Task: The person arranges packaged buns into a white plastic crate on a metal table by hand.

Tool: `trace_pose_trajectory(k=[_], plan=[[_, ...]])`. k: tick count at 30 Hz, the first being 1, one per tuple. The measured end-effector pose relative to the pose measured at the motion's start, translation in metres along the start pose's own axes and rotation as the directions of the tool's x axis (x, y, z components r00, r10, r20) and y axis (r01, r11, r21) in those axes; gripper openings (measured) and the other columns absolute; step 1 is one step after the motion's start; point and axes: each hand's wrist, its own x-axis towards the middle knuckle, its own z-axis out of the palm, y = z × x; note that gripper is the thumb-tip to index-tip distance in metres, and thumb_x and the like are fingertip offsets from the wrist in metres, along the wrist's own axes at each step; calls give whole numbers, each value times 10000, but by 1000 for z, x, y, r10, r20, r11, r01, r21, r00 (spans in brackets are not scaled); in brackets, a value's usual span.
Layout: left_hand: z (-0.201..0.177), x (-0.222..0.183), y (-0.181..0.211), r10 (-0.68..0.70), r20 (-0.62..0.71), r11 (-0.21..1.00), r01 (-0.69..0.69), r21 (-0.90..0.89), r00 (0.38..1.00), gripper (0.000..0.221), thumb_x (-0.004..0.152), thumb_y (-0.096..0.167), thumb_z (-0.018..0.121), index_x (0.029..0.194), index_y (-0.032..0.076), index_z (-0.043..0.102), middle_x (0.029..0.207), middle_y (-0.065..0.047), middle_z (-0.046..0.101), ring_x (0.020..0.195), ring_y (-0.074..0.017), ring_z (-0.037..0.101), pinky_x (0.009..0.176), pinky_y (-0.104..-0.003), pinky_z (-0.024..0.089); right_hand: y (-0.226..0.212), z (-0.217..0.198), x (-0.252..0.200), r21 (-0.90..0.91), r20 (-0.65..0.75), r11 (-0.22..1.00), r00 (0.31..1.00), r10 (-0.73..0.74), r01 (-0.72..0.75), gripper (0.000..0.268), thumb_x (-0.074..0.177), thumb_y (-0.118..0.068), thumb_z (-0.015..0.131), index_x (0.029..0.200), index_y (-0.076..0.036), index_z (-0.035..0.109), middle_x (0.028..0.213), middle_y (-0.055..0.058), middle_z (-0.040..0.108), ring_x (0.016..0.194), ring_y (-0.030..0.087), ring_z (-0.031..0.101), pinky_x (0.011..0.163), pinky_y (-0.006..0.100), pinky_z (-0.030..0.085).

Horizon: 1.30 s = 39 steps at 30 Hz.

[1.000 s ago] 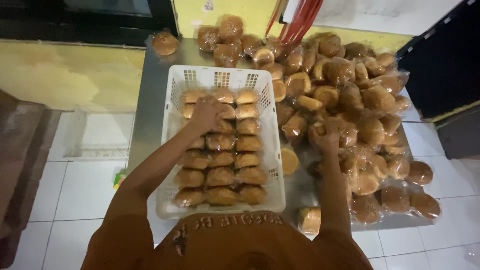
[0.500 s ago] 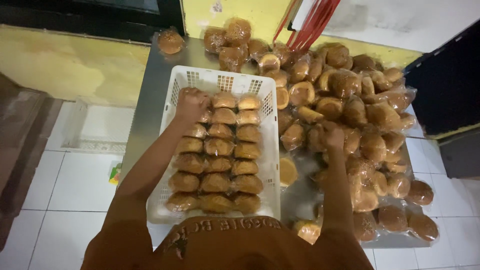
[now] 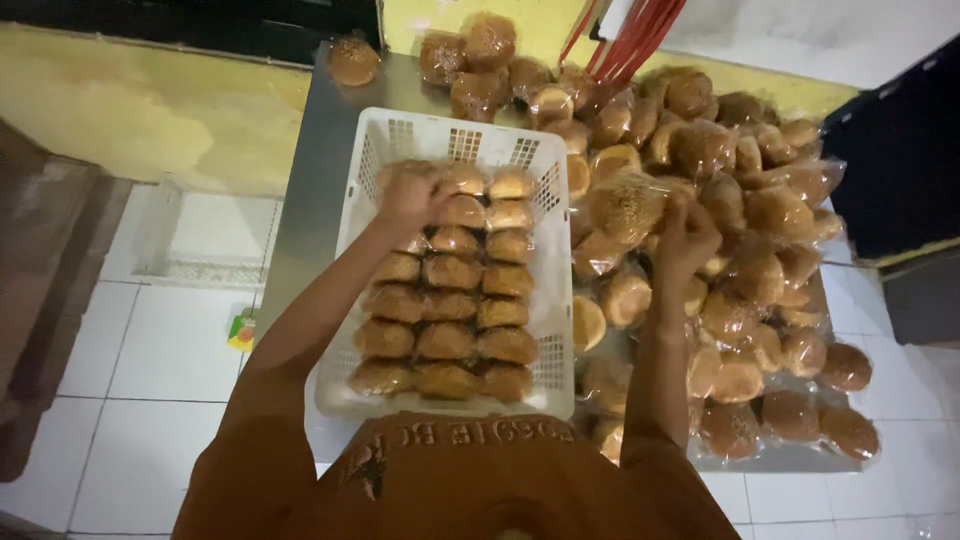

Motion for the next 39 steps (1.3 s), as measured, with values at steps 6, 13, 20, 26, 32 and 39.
trace_pose_trajectory(k=[6, 13, 20, 26, 32, 39], plan=[[-34, -14, 109, -19, 431, 891, 211, -401, 902, 624, 970, 373, 691, 1513, 136, 494, 1139, -113, 688, 1005, -292, 686, 987, -496, 564, -27, 14, -64, 257, 326, 818, 843, 427, -514, 174, 1063, -162, 655, 1072, -22, 758, 794, -14, 622, 668, 79, 532, 591, 246, 470], [-13, -41, 140, 78, 486, 473, 397, -786, 870, 1171, 713, 310, 893, 1625, 189, 169, 1674, -193, 135, 1518, -373, 182, 1209, -573, 274, -82, 14, -109, 291, 556, 829, 790, 259, -477, 197, 1058, -166, 640, 1182, -49, 738, 1141, 67, 745, 958, 116, 689, 756, 263, 592], [18, -23, 108, -261, 497, 536, 552, -638, 828, 1066, 682, 414, 910, 1547, 144, 348, 1630, -133, 364, 1482, -305, 390, 1166, -570, 363, -21, -64, -167, -47, 194, 931, 911, 363, -361, 257, 1032, -86, 651, 1274, -12, 692, 1210, 153, 726, 1089, 225, 694, 950, 347, 557], [103, 20, 45, -309, 137, 731, 328, -599, 941, 1038, 681, 406, 972, 1476, 49, 408, 1453, -177, 491, 1363, -330, 484, 1147, -492, 399, 90, -145, -258, -697, 628, 717, 453, 632, -34, 398, 994, -410, 645, 1251, -150, 803, 1146, 177, 800, 1059, 295, 763, 925, 384, 595], [116, 55, 61, -185, -69, 852, 125, -508, 980, 1016, 636, 365, 982, 1444, 50, 451, 1346, -198, 572, 1265, -372, 554, 1075, -450, 448, -16, -125, -275, -875, 349, 474, 552, 757, -97, 1005, 696, -493, 846, 1557, -307, 361, 1641, 254, 203, 1481, 531, 170, 1136, 680, 224], [141, 60, 42, -118, -58, 928, 90, -360, 991, 1056, 688, 507, 941, 1512, 103, 419, 1380, -215, 561, 1289, -406, 545, 1089, -534, 440, -33, -123, -263, -835, 300, 516, 629, 717, -190, 1023, 695, -524, 820, 1561, -241, 357, 1633, 260, 271, 1443, 542, 285, 1129, 660, 343]])
